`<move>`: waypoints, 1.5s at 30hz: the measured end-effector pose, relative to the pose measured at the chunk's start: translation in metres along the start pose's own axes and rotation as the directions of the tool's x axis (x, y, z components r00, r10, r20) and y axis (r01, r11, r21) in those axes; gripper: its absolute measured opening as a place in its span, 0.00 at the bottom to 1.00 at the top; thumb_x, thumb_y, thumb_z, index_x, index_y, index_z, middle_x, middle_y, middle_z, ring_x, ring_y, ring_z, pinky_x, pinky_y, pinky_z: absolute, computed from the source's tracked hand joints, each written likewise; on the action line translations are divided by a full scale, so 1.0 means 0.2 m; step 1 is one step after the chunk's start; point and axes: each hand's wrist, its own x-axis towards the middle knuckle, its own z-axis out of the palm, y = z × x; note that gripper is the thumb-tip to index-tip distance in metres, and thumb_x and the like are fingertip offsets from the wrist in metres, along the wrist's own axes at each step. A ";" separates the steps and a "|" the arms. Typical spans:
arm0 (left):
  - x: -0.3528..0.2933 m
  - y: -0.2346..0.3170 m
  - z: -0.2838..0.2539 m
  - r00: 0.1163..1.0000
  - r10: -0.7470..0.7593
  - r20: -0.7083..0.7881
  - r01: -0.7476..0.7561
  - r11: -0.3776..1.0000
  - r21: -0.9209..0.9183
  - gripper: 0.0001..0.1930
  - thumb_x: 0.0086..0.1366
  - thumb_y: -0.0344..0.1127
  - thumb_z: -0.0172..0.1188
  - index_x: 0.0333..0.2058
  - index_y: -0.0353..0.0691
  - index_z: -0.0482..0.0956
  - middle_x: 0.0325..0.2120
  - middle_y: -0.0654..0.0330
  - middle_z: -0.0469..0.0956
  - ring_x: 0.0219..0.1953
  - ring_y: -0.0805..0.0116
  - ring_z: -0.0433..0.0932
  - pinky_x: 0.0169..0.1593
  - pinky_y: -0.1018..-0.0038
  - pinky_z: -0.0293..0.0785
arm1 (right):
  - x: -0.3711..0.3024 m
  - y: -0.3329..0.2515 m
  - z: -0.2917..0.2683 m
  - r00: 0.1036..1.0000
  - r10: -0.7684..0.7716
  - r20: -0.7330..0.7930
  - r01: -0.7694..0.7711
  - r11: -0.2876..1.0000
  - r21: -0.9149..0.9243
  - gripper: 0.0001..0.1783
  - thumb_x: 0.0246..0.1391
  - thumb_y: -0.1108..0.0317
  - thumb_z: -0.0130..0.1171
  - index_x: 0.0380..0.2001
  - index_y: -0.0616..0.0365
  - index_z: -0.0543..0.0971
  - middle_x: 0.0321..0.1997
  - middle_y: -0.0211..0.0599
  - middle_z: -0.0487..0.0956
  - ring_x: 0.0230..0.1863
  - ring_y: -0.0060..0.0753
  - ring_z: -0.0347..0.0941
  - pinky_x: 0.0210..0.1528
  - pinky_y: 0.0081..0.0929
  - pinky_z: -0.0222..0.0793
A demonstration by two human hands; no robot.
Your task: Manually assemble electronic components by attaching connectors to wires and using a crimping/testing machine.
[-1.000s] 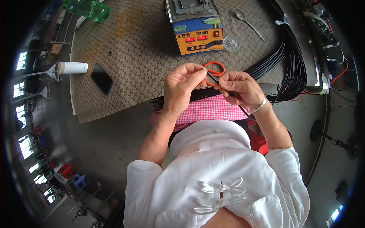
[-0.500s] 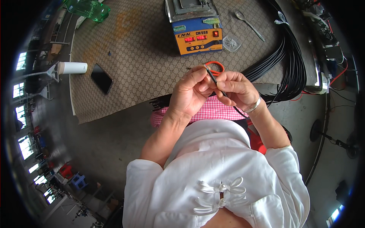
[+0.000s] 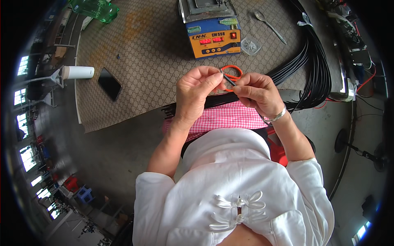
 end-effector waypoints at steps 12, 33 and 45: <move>0.00 -0.12 0.05 0.996 0.060 -0.062 -0.078 0.935 -0.346 0.04 0.57 0.29 0.55 0.30 0.36 0.74 0.24 0.62 0.74 0.27 0.76 0.73 0.35 0.81 0.70 | 0.01 0.08 0.06 0.998 -0.056 -0.032 0.060 0.987 0.152 0.04 0.49 0.73 0.57 0.26 0.61 0.74 0.18 0.28 0.70 0.15 0.15 0.62 0.14 0.11 0.51; 0.00 0.02 -0.02 1.000 0.008 -0.023 -0.005 0.990 0.138 0.05 0.57 0.28 0.53 0.29 0.33 0.74 0.20 0.61 0.74 0.22 0.77 0.72 0.29 0.83 0.68 | 0.01 0.03 0.00 0.986 -0.166 -0.011 0.159 0.959 -0.233 0.03 0.47 0.75 0.58 0.24 0.62 0.74 0.18 0.24 0.70 0.16 0.11 0.61 0.16 0.09 0.54; 0.00 -0.12 0.02 0.937 -0.348 -0.010 0.264 0.730 -0.631 0.05 0.59 0.31 0.52 0.28 0.36 0.72 0.22 0.61 0.73 0.24 0.76 0.71 0.27 0.80 0.65 | 0.07 0.21 0.03 0.912 -0.394 -0.115 0.349 0.891 -0.289 0.03 0.48 0.75 0.58 0.28 0.62 0.75 0.24 0.25 0.71 0.21 0.11 0.65 0.21 0.11 0.62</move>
